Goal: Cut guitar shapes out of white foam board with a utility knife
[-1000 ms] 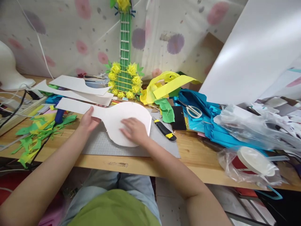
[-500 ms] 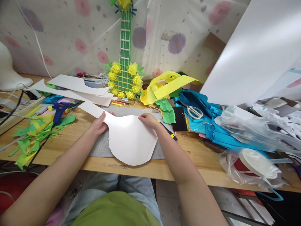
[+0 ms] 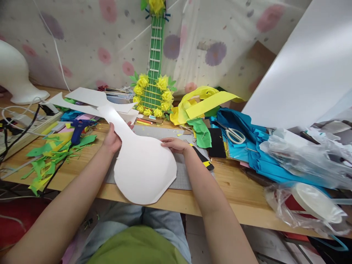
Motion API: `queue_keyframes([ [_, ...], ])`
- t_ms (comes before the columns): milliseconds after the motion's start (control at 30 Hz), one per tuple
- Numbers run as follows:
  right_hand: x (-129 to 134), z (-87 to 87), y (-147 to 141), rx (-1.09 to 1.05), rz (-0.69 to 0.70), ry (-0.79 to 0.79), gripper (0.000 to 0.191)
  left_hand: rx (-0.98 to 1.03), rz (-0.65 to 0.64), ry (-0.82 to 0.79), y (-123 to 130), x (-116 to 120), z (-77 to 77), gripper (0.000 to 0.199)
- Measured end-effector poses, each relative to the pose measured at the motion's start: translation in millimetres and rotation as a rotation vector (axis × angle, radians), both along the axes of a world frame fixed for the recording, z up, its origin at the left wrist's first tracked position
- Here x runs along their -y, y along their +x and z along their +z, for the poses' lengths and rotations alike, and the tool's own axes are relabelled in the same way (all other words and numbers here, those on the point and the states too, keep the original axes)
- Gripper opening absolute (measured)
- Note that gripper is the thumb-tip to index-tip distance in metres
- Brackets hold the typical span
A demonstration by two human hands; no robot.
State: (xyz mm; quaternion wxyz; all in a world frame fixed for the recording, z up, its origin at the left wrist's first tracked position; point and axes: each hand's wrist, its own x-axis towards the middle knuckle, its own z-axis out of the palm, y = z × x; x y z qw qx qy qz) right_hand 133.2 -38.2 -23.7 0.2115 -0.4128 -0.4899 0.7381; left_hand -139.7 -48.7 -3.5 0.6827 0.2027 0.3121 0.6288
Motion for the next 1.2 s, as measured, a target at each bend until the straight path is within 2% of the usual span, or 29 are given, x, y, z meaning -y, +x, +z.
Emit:
queue_keyframes([
  [133,6.1,6.1,-8.5,-0.070,0.083,0.017,0.041,-0.133,-0.170,0.102,-1.1,-18.2,30.0,0.070],
  [233,10.3,13.2,-7.7,-0.153,-0.036,0.100,0.039,-0.285,-0.295,0.099,-7.3,-31.3,52.1,0.081],
  [333,12.0,20.8,-0.9,-0.224,-0.211,0.193,0.036,-0.419,-0.306,0.103,-14.8,-37.7,63.2,0.076],
  [400,11.2,24.7,5.3,-0.233,-0.298,0.232,0.035,-0.473,-0.265,0.108,-17.6,-37.4,62.4,0.067],
  [533,6.9,28.9,14.7,-0.244,-0.412,0.271,0.034,-0.493,-0.160,0.114,-14.6,-29.7,49.6,0.053],
  [667,4.7,28.6,16.3,-0.243,-0.420,0.286,0.034,-0.524,-0.077,0.154,-8.2,-20.3,38.1,0.039],
  [767,5.4,25.3,15.3,-0.243,-0.420,0.286,0.035,-0.565,-0.054,0.192,-6.1,-14.7,35.2,0.045],
  [967,8.9,20.0,13.6,-0.213,-0.373,0.284,0.036,-0.605,-0.041,0.177,-5.7,-5.4,43.6,0.045],
  [1067,12.0,24.9,12.6,-0.192,-0.381,0.290,0.036,-0.684,-0.025,0.170,-4.2,-4.0,50.6,0.043],
  [1200,17.9,34.7,11.5,-0.119,-0.345,0.296,0.041,-0.855,0.063,0.235,1.8,-6.1,55.0,0.038],
])
